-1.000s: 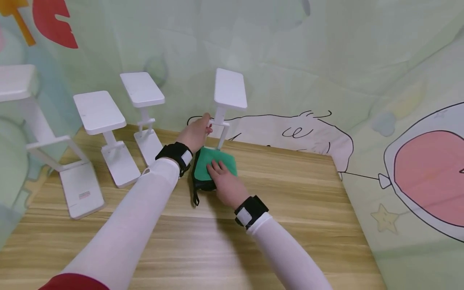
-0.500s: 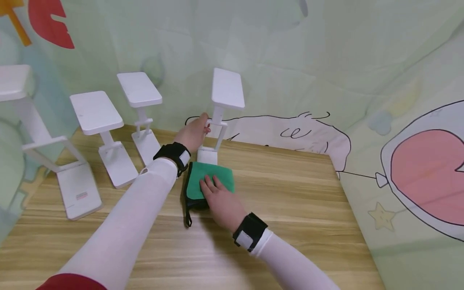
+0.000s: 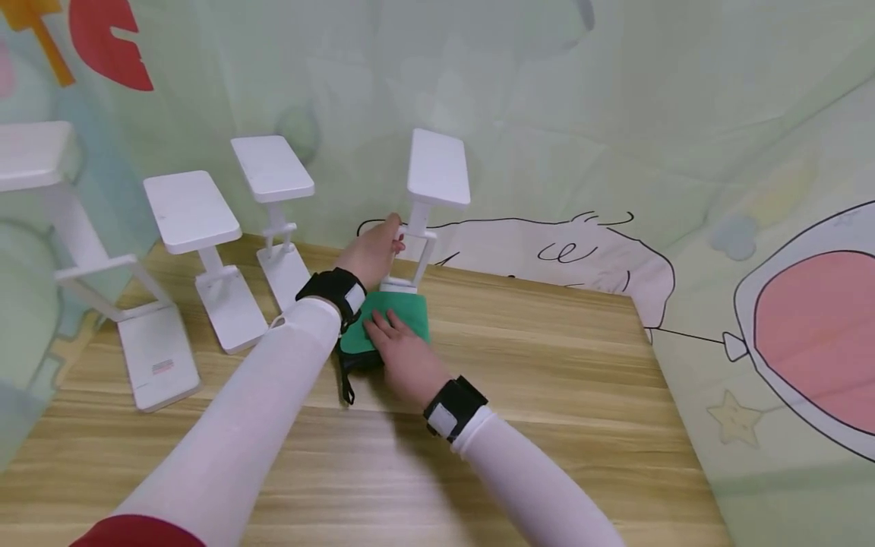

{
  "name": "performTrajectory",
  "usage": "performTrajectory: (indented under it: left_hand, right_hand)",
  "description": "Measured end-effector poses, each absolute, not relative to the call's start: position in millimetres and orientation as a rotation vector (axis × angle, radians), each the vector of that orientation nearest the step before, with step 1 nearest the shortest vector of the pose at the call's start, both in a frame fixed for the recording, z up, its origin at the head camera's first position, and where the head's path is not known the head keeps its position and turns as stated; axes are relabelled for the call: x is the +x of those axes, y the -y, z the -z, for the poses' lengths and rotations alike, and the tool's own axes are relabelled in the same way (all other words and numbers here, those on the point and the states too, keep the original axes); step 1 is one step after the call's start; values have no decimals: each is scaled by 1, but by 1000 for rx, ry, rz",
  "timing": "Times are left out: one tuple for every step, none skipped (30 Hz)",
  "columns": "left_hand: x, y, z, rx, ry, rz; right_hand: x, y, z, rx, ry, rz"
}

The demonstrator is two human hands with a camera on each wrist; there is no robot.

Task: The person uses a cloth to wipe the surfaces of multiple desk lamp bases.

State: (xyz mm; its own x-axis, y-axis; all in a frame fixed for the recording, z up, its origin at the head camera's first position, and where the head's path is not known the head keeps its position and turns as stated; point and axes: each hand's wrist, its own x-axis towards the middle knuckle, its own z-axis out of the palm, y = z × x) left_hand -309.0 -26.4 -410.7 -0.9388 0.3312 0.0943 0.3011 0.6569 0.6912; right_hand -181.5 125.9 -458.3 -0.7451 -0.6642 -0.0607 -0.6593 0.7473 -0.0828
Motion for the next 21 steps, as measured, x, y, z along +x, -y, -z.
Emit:
performTrajectory:
  left_hand:
    - [-309, 26, 411, 544, -2825, -1166]
    - [-309, 26, 411, 556, -2831, -1163]
    - [-308, 26, 411, 571, -2843, -1154]
    - [-308, 25, 410, 585, -2855, -1144]
    - [-307, 25, 410, 598, -2863, -1137]
    - [-306, 25, 409, 604, -2868, -1132]
    - [-305, 24, 409, 611, -2872, -1129]
    - [-305, 23, 409, 618, -2876, -1125]
    - [-304, 23, 408, 623, -2878, -1122]
    - [-304, 22, 408, 627, -2878, -1121]
    - [-303, 22, 409, 632, -2882, -1118]
    - [-303, 22, 409, 635, -2882, -1118]
    - [-303, 22, 409, 637, -2886, -1116]
    - [-303, 22, 409, 635, -2883, -1124]
    - [-304, 22, 409, 634, -2881, -1128]
    - [-304, 23, 409, 633, -2880, -1132]
    - [-304, 24, 409, 629, -2877, -1138]
    - [-305, 25, 409, 622, -2870, -1148]
    - [-305, 25, 409, 614, -2865, -1153]
    - [-305, 26, 409, 607, -2857, -1164]
    - [-306, 27, 409, 604, -2858, -1160]
  right_hand:
    - [-186, -126, 458, -1082, -2852, 102]
    - [-190, -127, 457, -1076, -2848, 112]
    - [-194, -128, 457, -1071, -2847, 114]
    - [-198, -129, 457, -1061, -2845, 124]
    - [-202, -130, 457, -1048, -2844, 132]
    - [-205, -132, 458, -1038, -2850, 136]
    - [-207, -133, 458, -1030, -2860, 141]
    - [-209, -135, 459, -1018, -2866, 142]
    - [-210, -137, 459, -1010, -2873, 140]
    - [-211, -139, 459, -1001, -2878, 142]
    - [-211, -141, 460, -1001, -2887, 130]
    - [-211, -142, 461, -1002, -2898, 116]
    - [-210, -144, 461, -999, -2907, 102]
    - [-209, -146, 461, -993, -2914, 87]
    - [-207, -147, 461, -986, -2923, 70]
    - [-205, -148, 461, -975, -2929, 56]
    - [-203, -149, 460, -961, -2935, 33]
    - [-200, -149, 459, -944, -2938, 12]
    - [-196, -150, 457, -919, -2935, -6]
    - [-192, -150, 455, -893, -2932, -23]
    - [-188, -149, 454, -868, -2930, -38]
